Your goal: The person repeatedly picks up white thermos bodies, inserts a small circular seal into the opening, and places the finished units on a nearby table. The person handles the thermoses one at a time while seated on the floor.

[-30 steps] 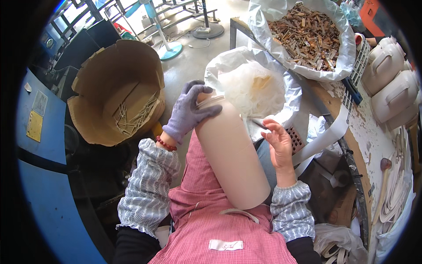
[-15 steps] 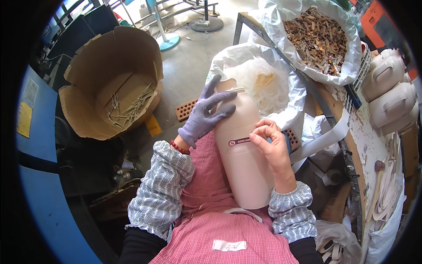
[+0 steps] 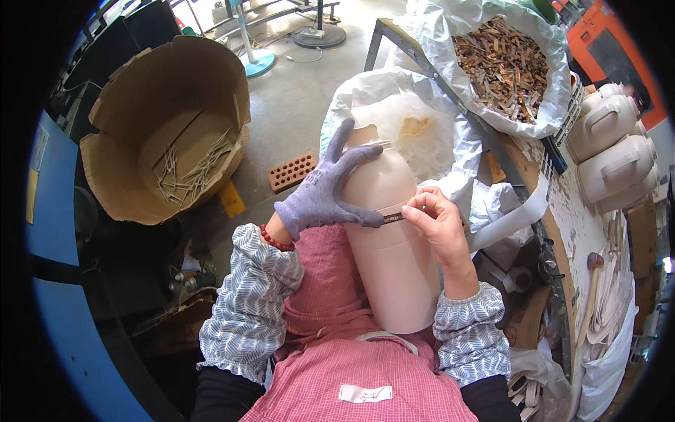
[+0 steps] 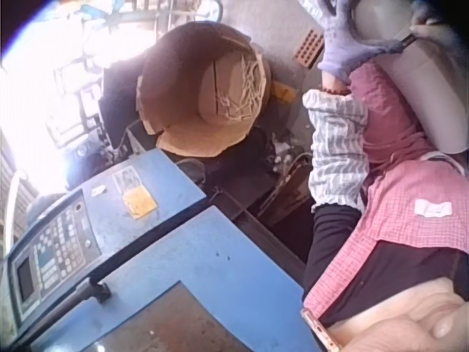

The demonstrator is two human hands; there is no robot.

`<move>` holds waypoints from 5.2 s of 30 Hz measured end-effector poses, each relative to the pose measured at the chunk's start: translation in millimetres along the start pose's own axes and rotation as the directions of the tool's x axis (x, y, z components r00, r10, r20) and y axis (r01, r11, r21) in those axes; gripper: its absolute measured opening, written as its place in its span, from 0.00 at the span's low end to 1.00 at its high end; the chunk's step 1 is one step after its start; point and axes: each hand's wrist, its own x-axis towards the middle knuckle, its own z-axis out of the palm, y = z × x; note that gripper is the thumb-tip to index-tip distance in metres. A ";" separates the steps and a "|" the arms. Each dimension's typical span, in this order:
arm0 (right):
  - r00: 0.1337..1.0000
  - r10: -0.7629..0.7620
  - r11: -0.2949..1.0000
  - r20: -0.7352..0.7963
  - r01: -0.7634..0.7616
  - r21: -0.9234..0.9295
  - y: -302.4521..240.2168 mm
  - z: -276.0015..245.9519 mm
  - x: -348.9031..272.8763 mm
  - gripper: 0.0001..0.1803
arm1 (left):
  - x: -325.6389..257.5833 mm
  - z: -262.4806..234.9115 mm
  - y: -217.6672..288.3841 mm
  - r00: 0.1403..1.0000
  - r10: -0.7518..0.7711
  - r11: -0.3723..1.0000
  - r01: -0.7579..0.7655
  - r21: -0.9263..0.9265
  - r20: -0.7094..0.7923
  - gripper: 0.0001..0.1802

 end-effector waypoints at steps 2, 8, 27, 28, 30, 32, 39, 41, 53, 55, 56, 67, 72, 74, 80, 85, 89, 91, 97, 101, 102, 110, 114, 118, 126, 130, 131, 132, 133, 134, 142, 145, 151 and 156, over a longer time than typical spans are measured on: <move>0.999 0.001 0.999 -0.043 0.001 0.040 1.9 1.5 0.1 0.10 | 1.7 0.2 1.5 1.000 0.000 0.999 0.000 0.037 0.006 0.54; 0.899 -0.413 0.750 -0.147 0.243 -0.616 0.7 23.6 -11.4 0.24 | 8.2 -8.3 12.6 0.998 -0.025 0.998 0.022 0.054 0.063 0.51; 0.726 -0.660 0.731 0.192 0.563 0.385 -32.9 39.0 -18.7 0.12 | -65.5 -126.9 162.3 0.858 0.309 0.727 0.065 0.683 -0.410 0.19; 0.693 -0.638 0.762 0.336 0.503 0.408 -12.4 40.6 0.6 0.09 | -71.1 -128.6 165.4 0.892 0.299 0.608 0.097 0.788 -0.340 0.17; 0.871 -0.467 0.883 0.151 0.469 0.028 24.9 32.4 48.1 0.06 | -86.5 -130.1 165.5 0.883 0.243 0.708 0.122 0.695 -0.402 0.16; 0.899 -0.437 0.765 0.017 0.381 -0.519 103.7 -2.9 118.7 0.10 | -97.3 -131.5 169.3 0.890 0.131 0.802 0.163 0.575 -0.437 0.17; 0.971 -0.230 0.802 -0.064 0.152 -0.578 187.2 -63.8 154.5 0.10 | -94.3 -135.1 173.2 0.974 0.112 0.678 0.069 0.732 -0.195 0.17; 0.970 -0.207 0.928 -0.128 0.153 -0.340 177.5 -67.6 154.5 0.09 | -90.8 -139.7 163.4 0.943 0.143 0.792 0.072 0.606 -0.300 0.12; 0.964 -0.138 0.988 -0.225 0.149 0.030 99.7 -101.1 8.8 0.12 | -55.2 -176.9 157.4 0.712 0.668 0.185 0.123 0.975 -0.216 0.20; 0.967 -0.167 0.967 -0.191 0.198 0.162 81.0 -93.6 -6.5 0.10 | -53.4 -156.7 177.6 0.691 0.659 0.394 0.021 0.919 -0.298 0.18; 0.959 -0.152 0.950 -0.238 0.208 0.233 70.3 -103.7 -17.2 0.09 | -38.1 -138.8 170.3 0.662 0.660 0.528 -0.075 0.846 -0.353 0.17; 0.909 -0.399 0.860 -0.123 0.417 0.294 -87.8 -108.6 -56.0 0.14 | 70.8 87.4 121.5 0.804 0.553 0.790 -0.421 0.446 -0.220 0.44; 0.939 -0.340 0.891 -0.042 0.308 -0.333 -83.3 -94.5 -42.1 0.08 | 78.8 96.4 110.1 0.915 0.382 0.918 -0.359 0.170 -0.131 0.48; 0.843 -0.535 0.678 0.056 0.468 -0.567 -76.9 -90.1 -35.4 0.09 | 79.6 89.7 105.9 0.921 0.383 0.921 -0.374 0.110 -0.076 0.48; 0.857 -0.385 0.441 0.342 0.496 -0.748 -77.8 -84.3 -32.9 0.02 | 65.3 94.7 99.4 0.931 0.366 0.925 -0.363 0.109 -0.003 0.49; 0.859 -0.459 0.326 0.228 0.402 -0.856 -71.3 -77.5 -38.9 0.02 | 67.1 98.5 99.8 0.912 0.407 0.909 -0.399 0.119 -0.052 0.47; 0.907 -0.367 0.252 0.209 0.313 -0.916 -65.5 -78.0 -39.9 0.02 | 70.2 103.7 100.2 0.901 0.435 0.887 -0.431 0.164 0.014 0.45; 0.918 -0.348 0.306 0.191 0.304 -0.902 -58.6 -83.3 -38.5 0.02 | 71.1 107.4 100.7 0.903 0.429 0.892 -0.426 0.150 0.012 0.45; 0.897 -0.039 0.560 0.441 0.385 -0.734 -76.6 -118.2 -44.0 0.08 | 66.7 123.6 106.7 0.857 0.513 0.842 -0.513 0.168 0.047 0.45; 0.853 -0.079 0.900 0.516 0.284 -0.331 -109.6 -129.8 -35.2 0.08 | 64.3 99.4 113.8 0.824 0.564 0.823 -0.555 0.118 -0.060 0.40; 0.857 -0.117 0.971 0.502 0.205 -0.123 -117.2 -132.3 -24.0 0.08 | 59.2 83.1 115.9 0.813 0.570 0.822 -0.560 0.108 -0.120 0.38; 0.728 -0.682 0.276 -0.073 0.164 -0.947 -1.6 -179.5 191.0 0.09 | -80.3 -19.2 78.3 0.671 -0.365 0.904 0.089 -0.418 -0.645 0.35; 0.720 -0.609 0.501 -0.332 0.024 -0.865 -20.6 -195.7 221.0 0.09 | -154.1 -29.5 40.6 0.733 -0.679 0.696 0.622 -0.360 -0.047 0.26; 0.897 -0.364 0.851 -0.250 0.212 -0.480 -35.8 -196.5 214.1 0.13 | -90.0 -43.2 82.4 0.951 -0.268 0.963 0.268 0.024 0.157 0.34; 0.965 -0.242 0.939 0.096 0.258 -0.226 -47.8 -97.5 106.2 0.11 | -11.0 24.4 48.9 0.754 -0.299 0.952 0.196 0.234 0.585 0.27; 0.922 -0.071 0.993 0.380 0.030 0.113 -22.5 -47.4 52.8 0.25 | -5.5 28.2 52.1 0.789 -0.284 0.957 0.269 0.111 0.545 0.25; 0.925 -0.040 0.988 0.377 -0.019 0.153 -16.5 -36.6 44.2 0.21 | -8.3 36.3 49.4 0.892 -0.301 0.954 0.282 0.104 0.337 0.24; 0.928 -0.010 0.979 0.373 -0.066 0.190 -13.1 -28.3 36.9 0.17 | -4.0 36.9 55.3 0.971 -0.171 0.970 0.137 0.201 0.166 0.22; 0.942 0.009 0.970 0.335 -0.090 0.228 -12.0 -21.5 30.7 0.14 | -5.8 41.1 50.2 0.995 -0.066 0.960 0.042 0.277 0.079 0.22; 0.954 0.029 0.958 0.297 -0.111 0.266 -10.6 -18.2 24.8 0.11 | -7.7 46.1 41.7 0.999 0.048 0.933 -0.045 0.358 0.000 0.22; 0.978 0.068 0.837 0.197 -0.163 0.522 -9.1 -24.9 8.6 0.09 | 0.0 50.0 55.3 0.939 0.344 0.797 -0.303 0.522 0.018 0.18; 0.984 0.001 0.985 0.177 -0.032 0.169 -15.1 -36.4 -2.4 0.11 | -2.5 47.5 56.1 0.961 0.272 0.903 -0.240 0.356 -0.041 0.18; 0.826 -0.506 0.620 0.248 0.548 -0.562 -23.9 -45.0 -24.8 0.13 | -7.6 48.0 52.1 0.969 0.238 0.939 -0.248 0.238 0.073 0.14; 0.819 -0.490 0.445 0.300 0.531 -0.722 -32.2 -35.0 -39.4 0.12 | -10.7 45.6 49.8 0.961 0.164 0.940 -0.221 0.259 0.223 0.17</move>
